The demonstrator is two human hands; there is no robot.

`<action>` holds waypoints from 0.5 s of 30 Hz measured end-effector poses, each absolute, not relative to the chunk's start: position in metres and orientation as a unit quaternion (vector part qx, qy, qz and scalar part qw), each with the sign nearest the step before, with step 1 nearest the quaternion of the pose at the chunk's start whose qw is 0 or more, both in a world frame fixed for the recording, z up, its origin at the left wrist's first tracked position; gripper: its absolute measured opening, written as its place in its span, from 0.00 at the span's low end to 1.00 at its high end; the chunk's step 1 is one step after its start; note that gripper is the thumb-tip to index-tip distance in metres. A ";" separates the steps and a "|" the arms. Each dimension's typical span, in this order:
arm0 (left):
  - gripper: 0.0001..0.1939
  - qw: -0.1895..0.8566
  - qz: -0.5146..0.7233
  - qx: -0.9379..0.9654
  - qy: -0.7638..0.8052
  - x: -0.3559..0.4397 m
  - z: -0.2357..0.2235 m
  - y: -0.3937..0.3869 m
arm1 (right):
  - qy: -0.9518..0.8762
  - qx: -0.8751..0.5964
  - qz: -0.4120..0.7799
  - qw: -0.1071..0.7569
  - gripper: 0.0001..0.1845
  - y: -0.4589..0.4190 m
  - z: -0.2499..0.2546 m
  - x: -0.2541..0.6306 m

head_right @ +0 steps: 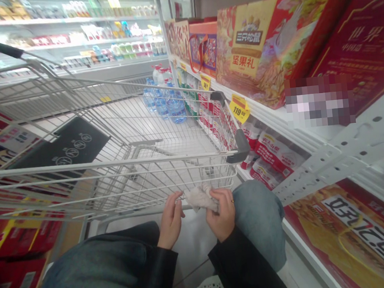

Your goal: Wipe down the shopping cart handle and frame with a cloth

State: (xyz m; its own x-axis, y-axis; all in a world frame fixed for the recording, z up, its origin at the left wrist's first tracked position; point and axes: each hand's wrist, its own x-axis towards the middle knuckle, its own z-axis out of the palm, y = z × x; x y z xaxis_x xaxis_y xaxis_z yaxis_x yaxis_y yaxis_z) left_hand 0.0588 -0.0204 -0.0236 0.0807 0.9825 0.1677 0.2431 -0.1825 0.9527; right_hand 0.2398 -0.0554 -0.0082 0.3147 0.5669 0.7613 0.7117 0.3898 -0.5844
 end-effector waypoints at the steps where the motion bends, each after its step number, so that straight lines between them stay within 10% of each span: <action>1: 0.23 0.401 0.462 0.615 0.498 0.058 -0.024 -0.020 | -0.579 -0.551 -0.060 0.598 0.20 -0.055 -0.008 0.240; 15: 0.22 0.384 0.471 0.611 0.508 0.048 -0.024 -0.020 | -0.565 -0.536 -0.069 0.624 0.19 -0.059 -0.002 0.238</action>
State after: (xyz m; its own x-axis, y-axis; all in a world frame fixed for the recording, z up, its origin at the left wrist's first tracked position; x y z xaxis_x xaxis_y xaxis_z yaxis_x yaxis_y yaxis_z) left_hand 0.0485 -0.0200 -0.0243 0.0414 0.9819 0.1848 0.2579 -0.1892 0.9475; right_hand 0.2381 -0.0587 -0.0021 0.3529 0.5203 0.7777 0.6911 0.4153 -0.5915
